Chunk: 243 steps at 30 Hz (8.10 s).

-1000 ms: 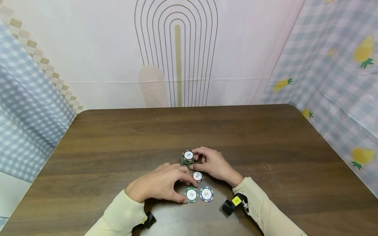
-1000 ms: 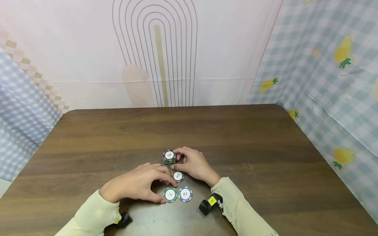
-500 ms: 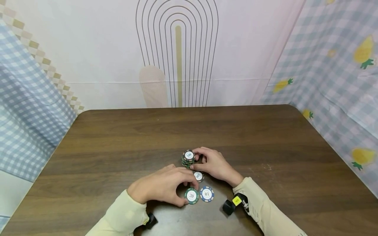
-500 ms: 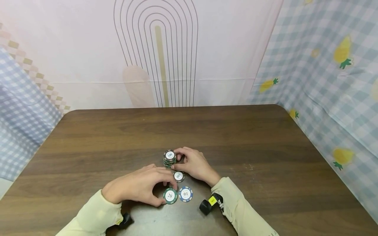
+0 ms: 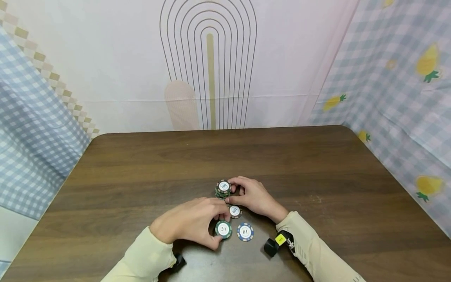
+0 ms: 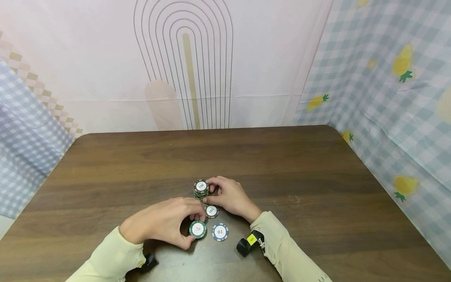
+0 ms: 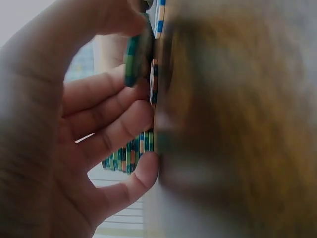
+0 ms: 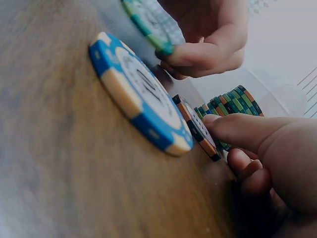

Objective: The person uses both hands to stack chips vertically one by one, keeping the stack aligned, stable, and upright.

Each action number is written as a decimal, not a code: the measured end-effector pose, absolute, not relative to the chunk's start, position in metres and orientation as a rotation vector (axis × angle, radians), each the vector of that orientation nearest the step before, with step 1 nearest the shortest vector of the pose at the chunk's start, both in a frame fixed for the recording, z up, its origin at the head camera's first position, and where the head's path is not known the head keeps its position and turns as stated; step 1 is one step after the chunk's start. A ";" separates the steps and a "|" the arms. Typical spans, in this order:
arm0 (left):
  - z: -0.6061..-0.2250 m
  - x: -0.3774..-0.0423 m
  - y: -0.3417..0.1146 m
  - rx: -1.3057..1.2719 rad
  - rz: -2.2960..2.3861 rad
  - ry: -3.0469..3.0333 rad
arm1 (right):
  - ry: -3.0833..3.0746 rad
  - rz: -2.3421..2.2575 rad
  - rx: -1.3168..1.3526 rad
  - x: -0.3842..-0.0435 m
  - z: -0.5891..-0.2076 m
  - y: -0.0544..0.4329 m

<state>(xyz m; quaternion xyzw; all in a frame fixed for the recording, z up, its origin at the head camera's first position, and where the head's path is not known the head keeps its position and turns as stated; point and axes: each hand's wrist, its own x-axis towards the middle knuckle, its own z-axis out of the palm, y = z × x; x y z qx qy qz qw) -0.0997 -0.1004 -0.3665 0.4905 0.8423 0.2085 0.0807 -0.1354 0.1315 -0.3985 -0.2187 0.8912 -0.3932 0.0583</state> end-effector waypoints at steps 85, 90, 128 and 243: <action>-0.370 -0.135 -0.099 0.857 0.985 2.929 | 2.676 -1.202 -0.671 -0.137 -0.396 0.131; -0.370 -0.135 -0.099 0.852 0.969 2.928 | 2.674 -1.199 -0.667 -0.137 -0.396 0.131; -0.367 -0.132 -0.095 0.977 0.958 2.949 | 2.672 -1.192 -0.669 -0.137 -0.395 0.131; -0.384 -0.135 -0.104 0.636 1.358 2.508 | 2.694 -0.484 -1.057 -0.132 -0.353 0.158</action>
